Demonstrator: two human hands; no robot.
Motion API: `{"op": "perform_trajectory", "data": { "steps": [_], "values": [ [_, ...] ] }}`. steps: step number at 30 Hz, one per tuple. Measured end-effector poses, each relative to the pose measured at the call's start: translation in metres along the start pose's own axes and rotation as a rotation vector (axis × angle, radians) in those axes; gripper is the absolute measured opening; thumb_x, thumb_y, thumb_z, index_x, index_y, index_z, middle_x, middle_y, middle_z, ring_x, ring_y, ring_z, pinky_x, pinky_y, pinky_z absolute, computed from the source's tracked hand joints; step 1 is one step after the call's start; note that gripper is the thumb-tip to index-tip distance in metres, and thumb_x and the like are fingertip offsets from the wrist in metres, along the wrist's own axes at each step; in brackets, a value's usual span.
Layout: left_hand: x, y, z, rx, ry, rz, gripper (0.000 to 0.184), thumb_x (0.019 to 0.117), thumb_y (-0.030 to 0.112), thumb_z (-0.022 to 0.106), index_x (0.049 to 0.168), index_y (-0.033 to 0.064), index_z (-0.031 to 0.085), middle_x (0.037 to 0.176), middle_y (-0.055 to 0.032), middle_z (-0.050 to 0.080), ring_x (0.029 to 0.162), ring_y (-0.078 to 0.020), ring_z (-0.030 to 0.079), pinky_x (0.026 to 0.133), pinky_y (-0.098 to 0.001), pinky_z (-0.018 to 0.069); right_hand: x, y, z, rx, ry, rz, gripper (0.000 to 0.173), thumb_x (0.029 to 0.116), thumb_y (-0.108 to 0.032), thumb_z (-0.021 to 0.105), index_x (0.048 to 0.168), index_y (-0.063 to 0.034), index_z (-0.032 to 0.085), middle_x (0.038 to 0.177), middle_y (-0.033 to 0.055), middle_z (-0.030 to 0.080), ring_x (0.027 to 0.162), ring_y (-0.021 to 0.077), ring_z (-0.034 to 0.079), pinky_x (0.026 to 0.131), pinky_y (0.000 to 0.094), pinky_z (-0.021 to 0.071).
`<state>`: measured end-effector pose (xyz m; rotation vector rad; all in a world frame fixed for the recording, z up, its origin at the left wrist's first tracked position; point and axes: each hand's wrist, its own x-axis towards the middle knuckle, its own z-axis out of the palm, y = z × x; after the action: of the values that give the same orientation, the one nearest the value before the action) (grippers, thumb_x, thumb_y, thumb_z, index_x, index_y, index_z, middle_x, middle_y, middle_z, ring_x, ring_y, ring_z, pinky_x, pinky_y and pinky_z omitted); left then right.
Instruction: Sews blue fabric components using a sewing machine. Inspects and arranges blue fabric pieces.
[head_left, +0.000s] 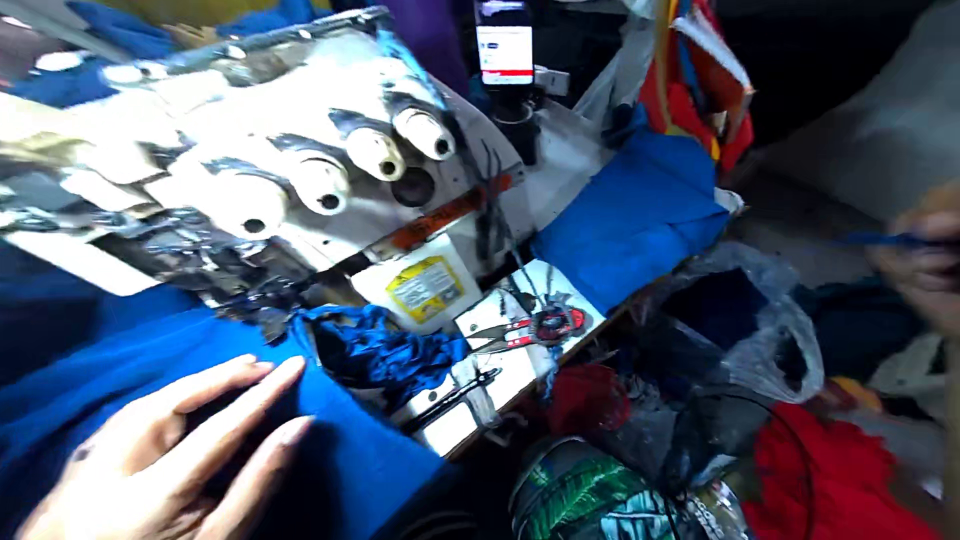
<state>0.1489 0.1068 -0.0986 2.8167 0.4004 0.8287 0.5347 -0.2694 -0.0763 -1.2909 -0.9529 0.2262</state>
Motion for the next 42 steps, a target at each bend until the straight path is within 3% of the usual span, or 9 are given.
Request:
{"op": "perform_trajectory", "data": {
  "steps": [2, 5, 11, 15, 20, 25, 29, 34, 42],
  "values": [
    [0.002, 0.004, -0.002, 0.008, -0.031, -0.002, 0.040, 0.1000, 0.019, 0.057, 0.118, -0.0152, 0.067, 0.119, -0.0382, 0.061, 0.116, -0.0358, 0.057, 0.105, -0.0374, 0.0409, -0.025, 0.028, -0.010, -0.453, 0.151, 0.314, 0.014, 0.1023, -0.013, 0.055, 0.099, -0.0178, 0.068, 0.086, -0.0077, 0.073, 0.065, -0.0008, 0.064, 0.054, 0.0161, 0.0524],
    [0.006, 0.011, -0.005, 0.020, -0.058, -0.003, 0.041, 0.0978, 0.015, 0.057, 0.118, -0.0201, 0.064, 0.119, -0.0432, 0.059, 0.114, -0.0427, 0.058, 0.104, -0.0412, 0.0422, -0.038, 0.057, -0.009, -1.007, 0.214, 0.748, 0.023, 0.1043, -0.008, 0.057, 0.120, 0.0036, 0.070, 0.109, 0.0279, 0.071, 0.096, 0.0456, 0.069, 0.087, 0.0681, 0.0499],
    [0.000, -0.009, -0.017, -0.158, -0.022, -0.034, 0.035, 0.1000, 0.010, 0.054, 0.107, -0.0229, 0.066, 0.115, -0.0386, 0.064, 0.121, -0.0309, 0.062, 0.109, -0.0328, 0.0437, -0.012, 0.036, 0.019, -0.828, 0.361, 0.366, 0.024, 0.1038, -0.019, 0.056, 0.118, -0.0037, 0.068, 0.098, 0.0062, 0.070, 0.074, 0.0053, 0.060, 0.066, 0.0262, 0.0494],
    [0.000, -0.047, -0.037, -0.310, 0.228, -0.178, 0.025, 0.1008, 0.004, 0.049, 0.113, -0.0128, 0.064, 0.125, -0.0159, 0.066, 0.124, -0.0155, 0.059, 0.110, -0.0313, 0.0449, 0.011, 0.032, 0.074, -0.655, 0.145, 0.048, 0.019, 0.0999, -0.018, 0.059, 0.111, -0.0079, 0.071, 0.094, -0.0090, 0.070, 0.077, -0.0090, 0.062, 0.069, 0.0094, 0.0523],
    [0.056, -0.065, -0.044, -0.457, 0.432, -0.624, 0.021, 0.1042, 0.015, 0.053, 0.125, 0.0123, 0.057, 0.109, 0.0134, 0.062, 0.095, 0.0056, 0.061, 0.087, -0.0189, 0.0530, 0.026, 0.053, 0.160, -0.730, -0.192, -0.276, 0.022, 0.0964, -0.012, 0.058, 0.105, -0.0046, 0.077, 0.104, 0.0080, 0.073, 0.097, 0.0144, 0.070, 0.086, 0.0295, 0.0585],
    [0.110, -0.034, -0.023, -0.276, 0.173, -0.709, 0.026, 0.1017, 0.006, 0.054, 0.127, 0.0017, 0.054, 0.108, 0.0013, 0.060, 0.096, 0.0030, 0.058, 0.086, -0.0183, 0.0500, 0.023, 0.071, 0.206, -0.770, -0.288, -0.451, 0.025, 0.0960, -0.017, 0.055, 0.101, -0.0133, 0.079, 0.100, 0.0005, 0.074, 0.097, 0.0155, 0.070, 0.085, 0.0290, 0.0579],
    [0.115, -0.053, -0.025, 0.126, -0.139, -0.498, 0.028, 0.0986, 0.002, 0.062, 0.120, -0.0152, 0.062, 0.121, -0.0328, 0.064, 0.119, -0.0401, 0.060, 0.106, -0.0539, 0.0412, 0.013, 0.097, 0.207, -0.887, -0.403, -0.401, 0.030, 0.0965, -0.027, 0.054, 0.107, -0.0119, 0.078, 0.106, 0.0042, 0.075, 0.103, 0.0250, 0.073, 0.085, 0.0417, 0.0607],
    [0.115, -0.053, -0.034, 0.362, -0.237, -0.564, 0.030, 0.0990, 0.012, 0.064, 0.124, -0.0050, 0.065, 0.126, -0.0280, 0.064, 0.124, -0.0450, 0.058, 0.101, -0.0645, 0.0428, 0.009, 0.099, 0.214, -0.991, -0.393, -0.437, 0.027, 0.0900, -0.016, 0.061, 0.110, -0.0114, 0.078, 0.098, 0.0115, 0.074, 0.095, 0.0367, 0.073, 0.078, 0.0544, 0.0578],
    [0.077, -0.017, -0.068, 0.414, -0.426, -0.645, 0.023, 0.1020, 0.018, 0.063, 0.113, -0.0004, 0.070, 0.111, -0.0196, 0.067, 0.103, -0.0357, 0.067, 0.089, -0.0535, 0.0533, 0.014, 0.075, 0.213, -0.884, -0.597, -0.195, 0.051, 0.0789, 0.016, 0.062, 0.126, -0.0005, 0.070, 0.092, 0.0285, 0.064, 0.083, 0.0496, 0.067, 0.072, 0.0611, 0.0558]
  ]
}}
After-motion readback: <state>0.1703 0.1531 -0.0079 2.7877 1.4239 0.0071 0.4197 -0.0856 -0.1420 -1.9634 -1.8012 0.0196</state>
